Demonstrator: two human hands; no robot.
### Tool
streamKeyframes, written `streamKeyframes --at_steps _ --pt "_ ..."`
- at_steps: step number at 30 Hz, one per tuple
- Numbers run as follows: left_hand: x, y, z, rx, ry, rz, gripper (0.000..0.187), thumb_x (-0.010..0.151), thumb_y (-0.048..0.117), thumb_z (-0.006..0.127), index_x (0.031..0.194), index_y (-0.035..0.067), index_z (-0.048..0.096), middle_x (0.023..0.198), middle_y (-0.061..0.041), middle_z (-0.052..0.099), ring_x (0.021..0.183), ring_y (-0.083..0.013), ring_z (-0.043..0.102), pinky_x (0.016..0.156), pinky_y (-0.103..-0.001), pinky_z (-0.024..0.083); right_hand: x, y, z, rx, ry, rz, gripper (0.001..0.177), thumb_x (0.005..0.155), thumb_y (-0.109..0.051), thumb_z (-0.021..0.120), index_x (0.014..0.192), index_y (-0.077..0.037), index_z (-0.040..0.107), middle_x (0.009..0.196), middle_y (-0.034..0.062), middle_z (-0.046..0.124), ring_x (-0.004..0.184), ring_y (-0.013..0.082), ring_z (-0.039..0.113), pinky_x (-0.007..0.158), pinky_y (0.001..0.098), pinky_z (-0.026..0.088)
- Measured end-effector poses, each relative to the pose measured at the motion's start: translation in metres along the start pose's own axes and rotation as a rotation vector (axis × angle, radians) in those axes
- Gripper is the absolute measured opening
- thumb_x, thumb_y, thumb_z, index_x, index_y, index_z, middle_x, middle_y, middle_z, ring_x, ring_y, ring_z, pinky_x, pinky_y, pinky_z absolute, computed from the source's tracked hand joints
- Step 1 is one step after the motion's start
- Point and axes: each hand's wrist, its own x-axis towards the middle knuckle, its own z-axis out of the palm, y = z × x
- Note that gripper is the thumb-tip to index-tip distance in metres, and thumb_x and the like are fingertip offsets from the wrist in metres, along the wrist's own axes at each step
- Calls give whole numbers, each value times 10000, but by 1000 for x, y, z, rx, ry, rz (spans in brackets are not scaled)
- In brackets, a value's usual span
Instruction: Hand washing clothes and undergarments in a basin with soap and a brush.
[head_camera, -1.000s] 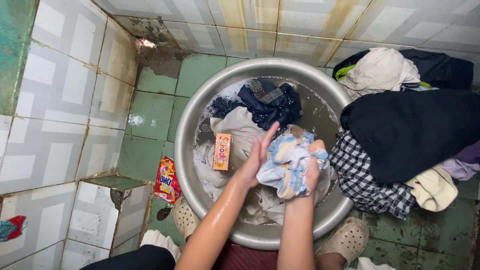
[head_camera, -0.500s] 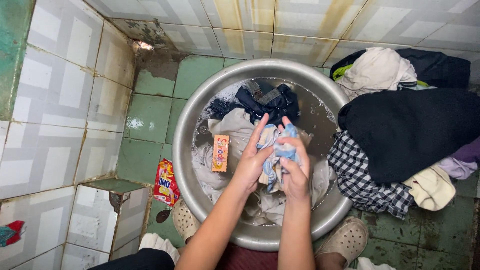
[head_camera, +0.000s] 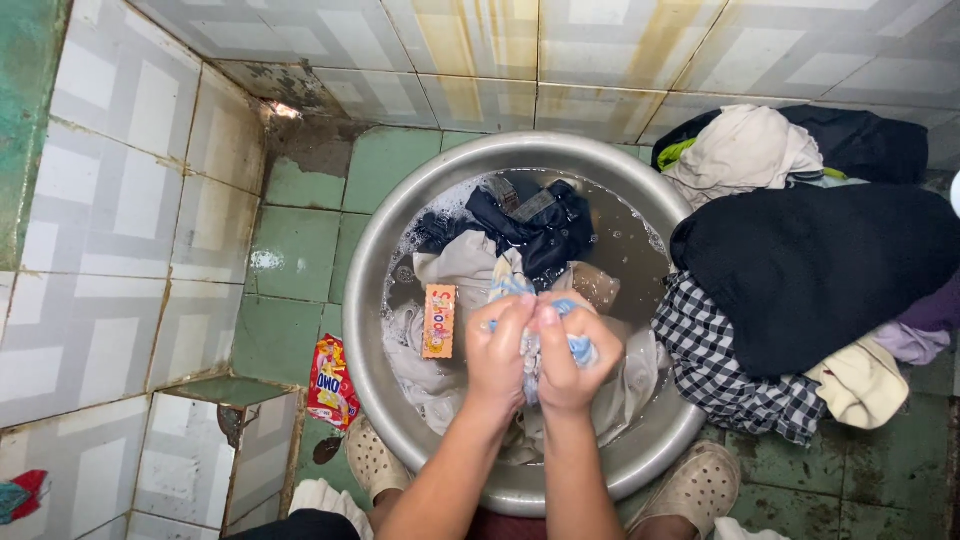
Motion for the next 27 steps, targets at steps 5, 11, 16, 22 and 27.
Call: streamKeyframes --at_steps 5,11,16,22,27 --pt "6 1 -9 414 94 355 293 955 133 533 717 -23 602 665 -36 632 620 -119 568 603 -321 434 6 11 1 127 -64 125 308 934 45 594 669 -14 450 741 95 604 695 131 552 724 289 480" --pt "25 -26 -21 411 100 351 383 996 163 497 658 -14 540 610 -48 546 579 -134 483 562 -347 371 6 35 -2 194 105 297 242 881 57 530 644 8 522 688 72 598 652 138 538 677 278 468" --pt "47 -27 -23 370 23 77 336 995 132 521 698 7 615 645 -1 577 615 -104 489 572 -304 401 -5 47 -12 328 313 360 195 972 76 580 789 23 543 855 109 632 758 163 562 732 316 474" --pt "63 -1 -9 -23 -264 -218 149 983 61 513 1095 25 605 1027 -68 656 944 -134 632 854 -276 522 12 1 -14 250 224 388 683 817 52 531 1447 -141 349 1379 150 582 1246 228 574 1068 348 462" --pt "61 20 22 -129 -487 -293 510 857 -43 513 1360 38 537 1279 -161 661 1204 -233 643 1046 -352 511 19 -8 -45 214 111 403 892 790 133 614 1561 -162 276 1374 107 496 1268 203 519 1090 372 438"
